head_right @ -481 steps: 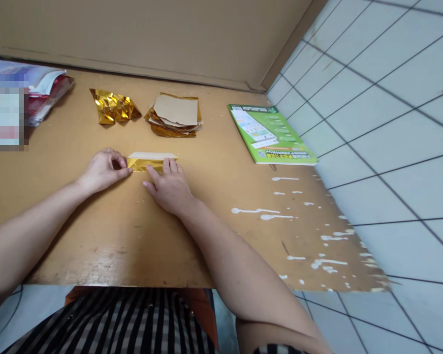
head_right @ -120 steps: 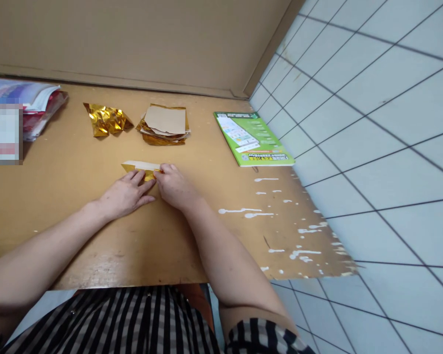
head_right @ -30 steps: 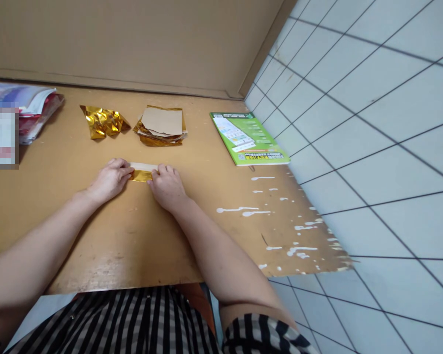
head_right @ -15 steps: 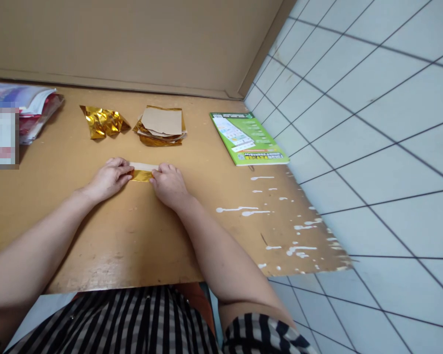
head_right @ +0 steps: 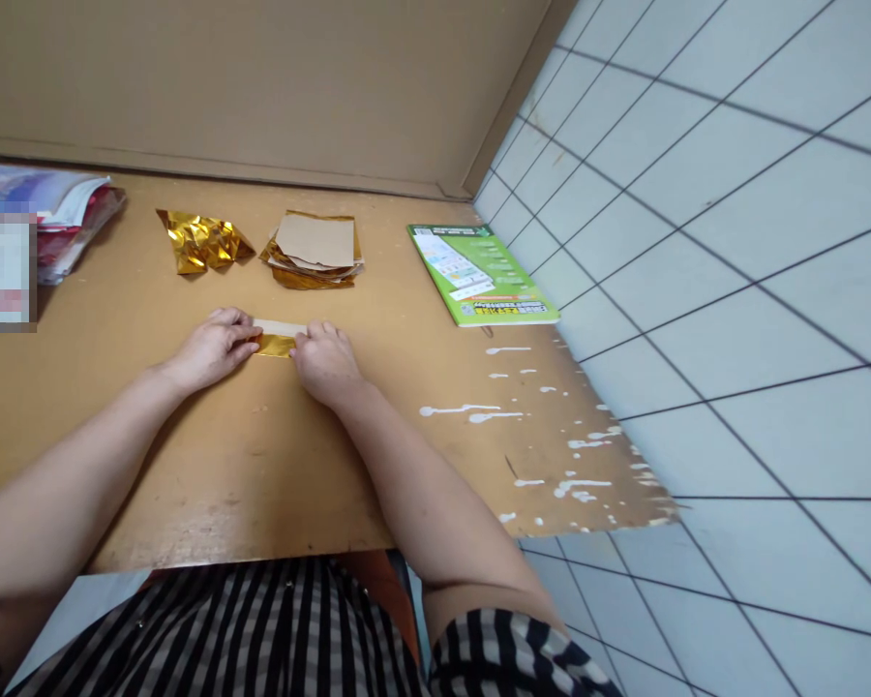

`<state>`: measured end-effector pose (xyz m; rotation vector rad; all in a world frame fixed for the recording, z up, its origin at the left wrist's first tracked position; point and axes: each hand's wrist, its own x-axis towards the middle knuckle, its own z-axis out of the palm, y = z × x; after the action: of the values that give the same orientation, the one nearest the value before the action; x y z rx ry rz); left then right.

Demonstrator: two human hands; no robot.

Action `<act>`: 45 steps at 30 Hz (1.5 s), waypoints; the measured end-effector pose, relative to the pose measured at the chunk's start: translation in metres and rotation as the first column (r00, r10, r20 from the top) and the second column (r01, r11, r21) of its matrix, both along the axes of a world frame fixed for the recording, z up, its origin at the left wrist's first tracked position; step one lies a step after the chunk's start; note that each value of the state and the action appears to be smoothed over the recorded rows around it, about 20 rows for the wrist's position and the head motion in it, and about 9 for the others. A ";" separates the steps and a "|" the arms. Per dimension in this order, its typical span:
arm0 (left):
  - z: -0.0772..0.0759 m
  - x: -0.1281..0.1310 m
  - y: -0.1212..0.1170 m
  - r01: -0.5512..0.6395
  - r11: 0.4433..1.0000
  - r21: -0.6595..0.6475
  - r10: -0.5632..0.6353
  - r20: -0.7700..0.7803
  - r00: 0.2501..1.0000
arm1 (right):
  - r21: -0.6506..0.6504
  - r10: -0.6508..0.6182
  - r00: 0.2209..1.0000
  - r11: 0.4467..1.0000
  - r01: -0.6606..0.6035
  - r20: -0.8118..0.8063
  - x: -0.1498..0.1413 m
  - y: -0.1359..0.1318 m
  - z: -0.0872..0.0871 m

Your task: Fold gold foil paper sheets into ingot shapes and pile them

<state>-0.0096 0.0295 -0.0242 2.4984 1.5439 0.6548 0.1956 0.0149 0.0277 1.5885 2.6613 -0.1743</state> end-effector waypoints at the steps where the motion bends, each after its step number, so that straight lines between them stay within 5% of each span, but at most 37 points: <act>1: -0.001 0.000 0.002 -0.002 1.000 0.003 0.002 0.000 1.000 | -0.002 -0.006 1.000 1.000 0.006 -0.005 0.000 0.001 0.000; 11: 0.003 0.001 0.013 -0.071 0.997 -0.038 0.071 0.013 0.997 | 0.044 -0.024 0.995 0.999 0.028 -0.099 0.002 0.011 -0.013; 23: 0.015 -0.015 0.028 -0.127 0.985 -0.117 0.132 0.037 0.991 | 0.062 0.045 0.995 0.997 -0.040 -0.087 -0.007 0.023 -0.005; 34: 0.023 -0.012 0.037 -0.182 0.930 -0.321 0.228 0.112 0.967 | -0.090 -0.172 0.862 0.985 0.147 -0.476 0.014 0.064 -0.027; 45: 0.022 -0.008 0.031 -0.177 0.926 -0.334 0.241 0.160 0.957 | -0.141 -0.209 0.852 0.977 0.161 -0.480 0.014 0.065 -0.027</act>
<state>-0.0175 0.0604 -0.0027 1.9909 1.7012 0.6053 0.2092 0.0795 0.0005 1.9930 2.7692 -0.8092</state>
